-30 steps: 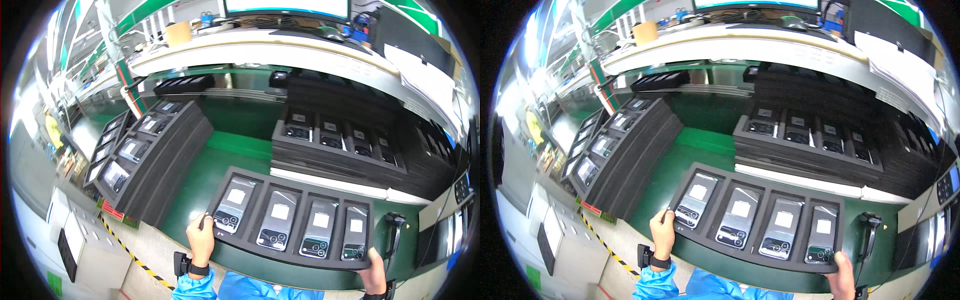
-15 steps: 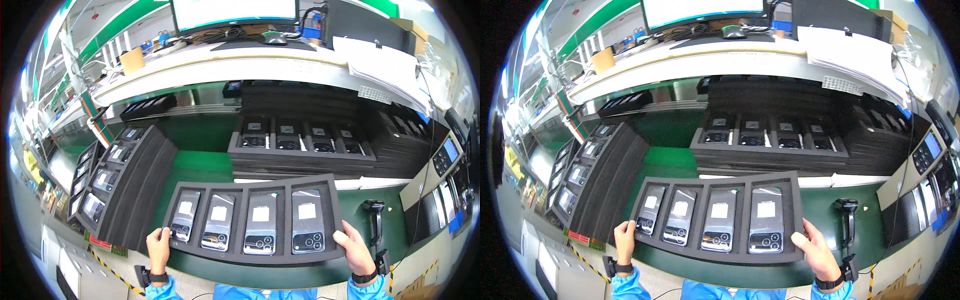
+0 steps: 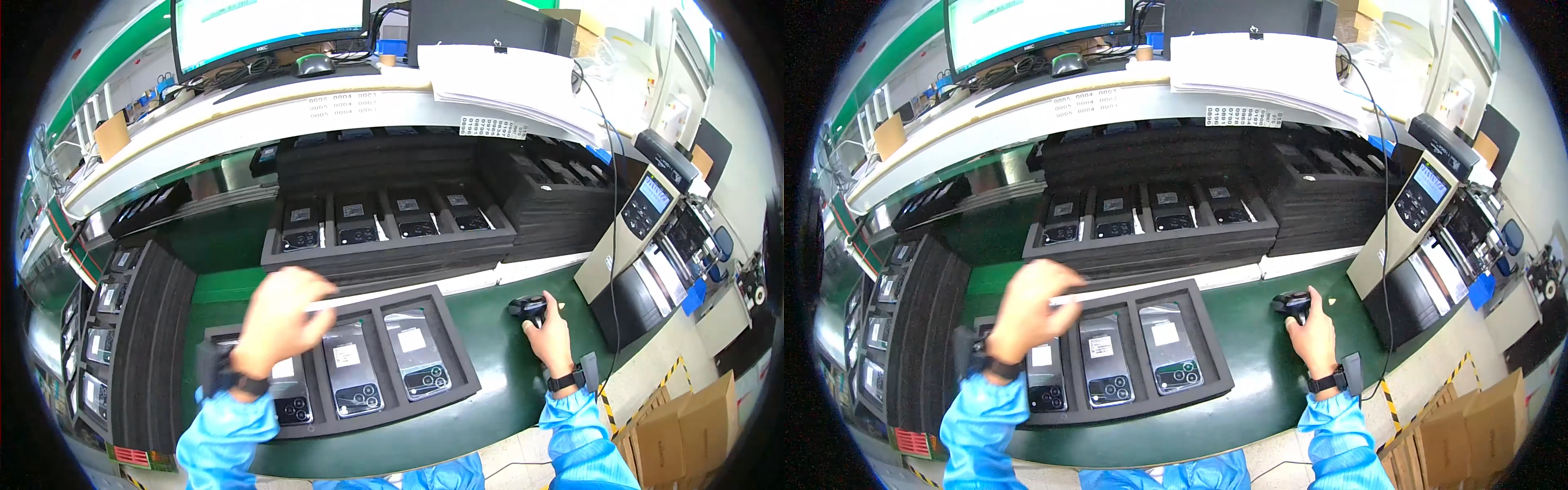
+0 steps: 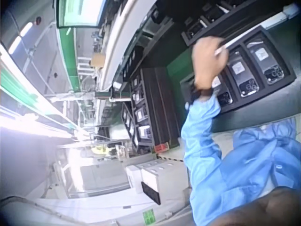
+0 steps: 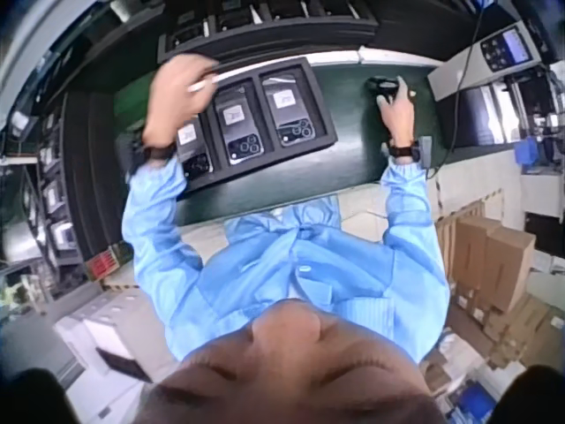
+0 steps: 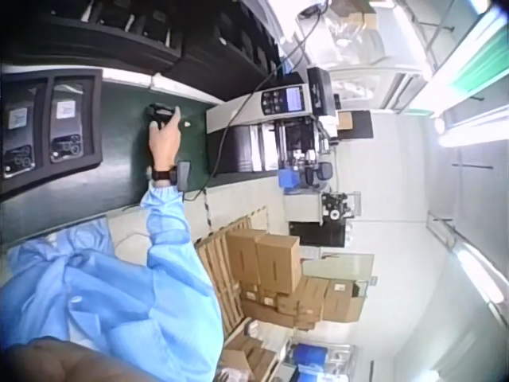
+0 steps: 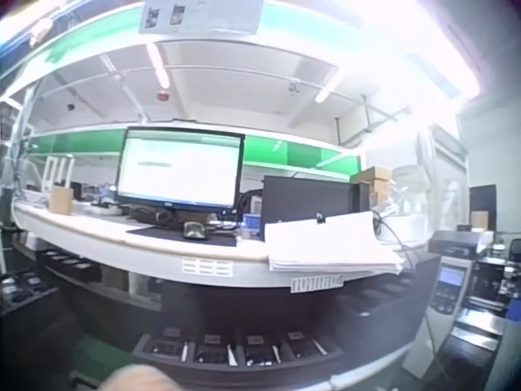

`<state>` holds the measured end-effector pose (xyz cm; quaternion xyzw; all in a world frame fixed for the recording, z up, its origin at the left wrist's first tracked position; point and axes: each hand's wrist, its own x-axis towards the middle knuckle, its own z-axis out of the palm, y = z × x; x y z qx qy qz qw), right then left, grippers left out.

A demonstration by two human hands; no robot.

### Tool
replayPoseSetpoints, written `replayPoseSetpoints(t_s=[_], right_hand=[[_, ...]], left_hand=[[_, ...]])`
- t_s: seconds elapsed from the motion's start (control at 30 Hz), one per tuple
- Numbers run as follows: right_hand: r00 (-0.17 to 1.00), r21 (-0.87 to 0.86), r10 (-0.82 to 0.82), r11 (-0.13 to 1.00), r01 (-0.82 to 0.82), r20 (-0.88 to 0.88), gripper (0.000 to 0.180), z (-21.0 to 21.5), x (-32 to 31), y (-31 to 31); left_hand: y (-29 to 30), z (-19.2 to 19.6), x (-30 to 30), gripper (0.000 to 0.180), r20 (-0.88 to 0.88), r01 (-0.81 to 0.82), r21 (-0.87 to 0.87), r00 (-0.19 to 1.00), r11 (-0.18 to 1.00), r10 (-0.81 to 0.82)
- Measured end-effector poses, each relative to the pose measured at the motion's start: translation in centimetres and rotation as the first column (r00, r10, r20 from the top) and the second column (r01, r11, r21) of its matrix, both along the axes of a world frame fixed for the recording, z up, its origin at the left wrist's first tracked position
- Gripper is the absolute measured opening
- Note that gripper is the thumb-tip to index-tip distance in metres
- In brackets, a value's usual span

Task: The operator uses a handheld barcode scanner to scan smartphones arranged in trays and then stacks the trays on the production bench.

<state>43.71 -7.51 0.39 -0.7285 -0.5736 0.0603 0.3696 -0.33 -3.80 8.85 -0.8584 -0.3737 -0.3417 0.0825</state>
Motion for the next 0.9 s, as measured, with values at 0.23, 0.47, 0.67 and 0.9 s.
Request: replayPoseSetpoints(t_s=[0.23,0.47,0.67,0.9], right_hand=[[0.911,-0.251,0.161,0.929,-0.270,-0.381,0.076,6.1,-5.0,-4.0],[0.755,-0.205,0.392,0.802,-0.560,-0.526,0.076,7.6,-12.8,-5.0],[0.771,-0.197,0.325,0.845,-0.496,-0.547,0.071,6.8,-12.2,-4.7],[0.970,-0.175,0.121,0.972,-0.159,-0.210,0.073,3.0,-5.2,-3.5]], left_hand=[[4.6,-7.3,9.7,0.025,-0.042,0.278,-0.258,0.954,0.925,-0.298],[4.4,-8.6,9.7,0.028,0.194,0.263,-0.406,0.961,0.875,-0.198],[4.4,-9.0,9.7,0.027,0.109,0.313,-0.312,0.950,0.897,-0.294],[3.8,-9.2,9.9,0.047,-0.114,0.162,-0.392,0.968,0.905,-0.223]])
